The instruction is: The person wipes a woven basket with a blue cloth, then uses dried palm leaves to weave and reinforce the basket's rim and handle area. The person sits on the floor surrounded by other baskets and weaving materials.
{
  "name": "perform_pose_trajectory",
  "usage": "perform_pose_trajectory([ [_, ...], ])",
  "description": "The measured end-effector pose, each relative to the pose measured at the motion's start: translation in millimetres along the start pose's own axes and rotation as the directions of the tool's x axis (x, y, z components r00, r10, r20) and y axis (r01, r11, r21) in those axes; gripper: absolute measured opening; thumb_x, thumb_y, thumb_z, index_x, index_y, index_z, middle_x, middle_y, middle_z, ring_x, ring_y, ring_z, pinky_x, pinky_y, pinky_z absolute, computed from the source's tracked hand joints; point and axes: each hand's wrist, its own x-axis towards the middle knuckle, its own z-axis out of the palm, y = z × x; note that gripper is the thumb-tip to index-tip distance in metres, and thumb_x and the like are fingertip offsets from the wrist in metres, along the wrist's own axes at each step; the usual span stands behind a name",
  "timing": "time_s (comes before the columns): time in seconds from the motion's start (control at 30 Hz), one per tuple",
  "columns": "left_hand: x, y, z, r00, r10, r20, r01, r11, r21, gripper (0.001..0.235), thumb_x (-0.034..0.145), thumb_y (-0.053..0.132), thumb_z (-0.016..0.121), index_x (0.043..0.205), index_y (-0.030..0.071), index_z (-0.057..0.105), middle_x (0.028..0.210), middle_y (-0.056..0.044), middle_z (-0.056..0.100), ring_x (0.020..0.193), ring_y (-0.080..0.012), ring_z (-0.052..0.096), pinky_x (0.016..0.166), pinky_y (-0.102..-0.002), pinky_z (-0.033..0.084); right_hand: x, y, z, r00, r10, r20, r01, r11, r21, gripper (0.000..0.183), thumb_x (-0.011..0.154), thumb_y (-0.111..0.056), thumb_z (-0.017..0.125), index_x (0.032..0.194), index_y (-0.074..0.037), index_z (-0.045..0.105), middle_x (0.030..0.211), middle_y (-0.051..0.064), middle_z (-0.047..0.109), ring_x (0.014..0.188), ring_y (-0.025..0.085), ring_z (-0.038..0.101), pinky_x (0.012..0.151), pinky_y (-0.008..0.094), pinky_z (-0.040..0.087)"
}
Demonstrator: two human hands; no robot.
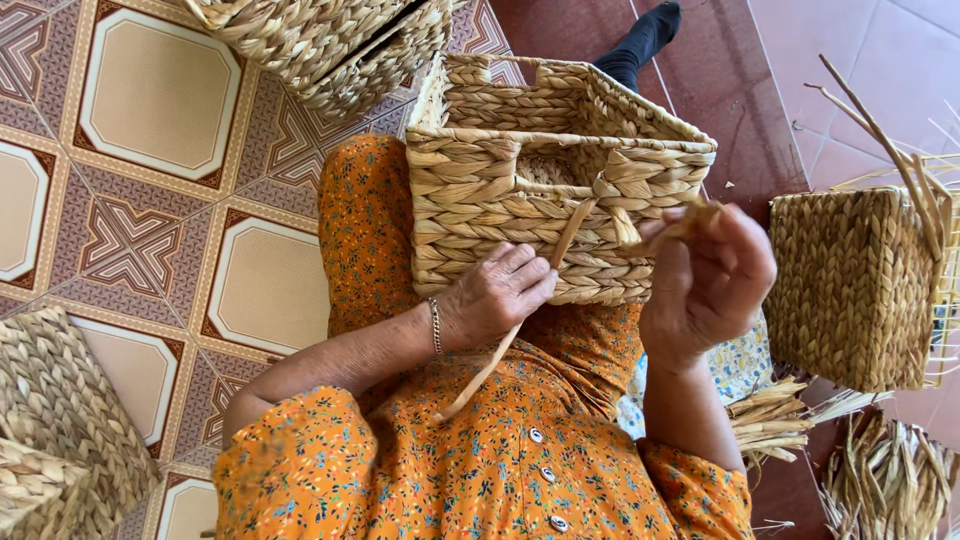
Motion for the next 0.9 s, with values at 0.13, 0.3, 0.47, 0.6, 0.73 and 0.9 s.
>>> perform_pose_trajectory([
  [0.13, 2.9, 0.3, -3.8, 0.999, 0.026, -0.028, -0.026, 1.0, 0.011, 0.028, 0.087, 0.014, 0.065, 0.111, -0.001, 0.067, 0.108, -0.009, 0.059, 0.109, -0.0269, 0.059, 0.094, -0.041, 0.051, 7.0, -3.9, 3.2, 0.959, -0.074, 0.272, 0.201, 0.858, -0.473, 0.025, 0.104, 0.008, 0.067, 0.128, 0.0, 0.066, 0.108, 0.016, 0.071, 0.089, 0.021, 0.068, 0.072, 0.027, 0.056],
  [0.3, 1.1, 1.2, -6.7, 1.0, 0.0, -0.026, 0.0, 1.0, -0.008, 0.029, 0.083, 0.014, 0.065, 0.107, -0.001, 0.068, 0.107, -0.01, 0.059, 0.106, -0.0278, 0.059, 0.093, -0.041, 0.051, -2.1, 19.9, 16.7, 0.916, -0.152, 0.371, 0.351, 0.754, -0.555, 0.025, 0.099, 0.006, 0.075, 0.123, 0.001, 0.07, 0.1, 0.011, 0.07, 0.081, 0.023, 0.066, 0.072, 0.034, 0.054],
  [0.47, 3.3, 0.6, -5.8, 0.998, -0.005, -0.059, 0.002, 0.999, -0.042, 0.025, 0.084, 0.015, 0.065, 0.104, 0.0, 0.068, 0.105, -0.009, 0.058, 0.105, -0.0274, 0.059, 0.091, -0.041, 0.051, -8.5, 36.4, 20.9, 0.883, -0.206, 0.421, 0.439, 0.679, -0.589, 0.028, 0.097, 0.006, 0.076, 0.124, 0.001, 0.071, 0.091, 0.008, 0.063, 0.078, 0.024, 0.062, 0.071, 0.036, 0.052],
  [0.6, 5.6, 0.2, -12.7, 0.999, 0.009, -0.032, -0.01, 0.999, -0.033, 0.03, 0.083, 0.015, 0.065, 0.107, -0.001, 0.068, 0.106, -0.01, 0.059, 0.106, -0.028, 0.059, 0.092, -0.041, 0.051, -9.4, 32.8, 15.8, 0.848, -0.15, 0.508, 0.475, 0.642, -0.602, 0.033, 0.091, 0.006, 0.074, 0.123, 0.0, 0.07, 0.098, 0.01, 0.061, 0.086, 0.027, 0.061, 0.077, 0.038, 0.053],
  [0.73, 10.0, -2.2, -30.7, 0.999, 0.018, 0.041, -0.014, 0.995, -0.102, 0.033, 0.083, 0.013, 0.062, 0.111, -0.002, 0.069, 0.107, -0.012, 0.061, 0.105, -0.028, 0.06, 0.093, -0.041, 0.052, -6.2, 31.1, 14.8, 0.824, -0.056, 0.564, 0.481, 0.595, -0.644, 0.036, 0.085, 0.002, 0.074, 0.121, -0.003, 0.07, 0.101, 0.012, 0.057, 0.09, 0.03, 0.06, 0.078, 0.041, 0.051],
  [0.9, 23.3, -51.1, -76.3, 0.996, 0.043, -0.074, -0.051, 0.993, -0.105, 0.027, 0.094, 0.003, 0.06, 0.12, 0.001, 0.07, 0.103, -0.012, 0.069, 0.088, -0.0258, 0.065, 0.082, -0.04, 0.055, 0.4, 31.0, 15.9, 0.869, -0.061, 0.491, 0.386, 0.704, -0.596, 0.03, 0.092, 0.001, 0.076, 0.12, -0.008, 0.068, 0.096, 0.01, 0.062, 0.085, 0.026, 0.061, 0.073, 0.037, 0.051],
])
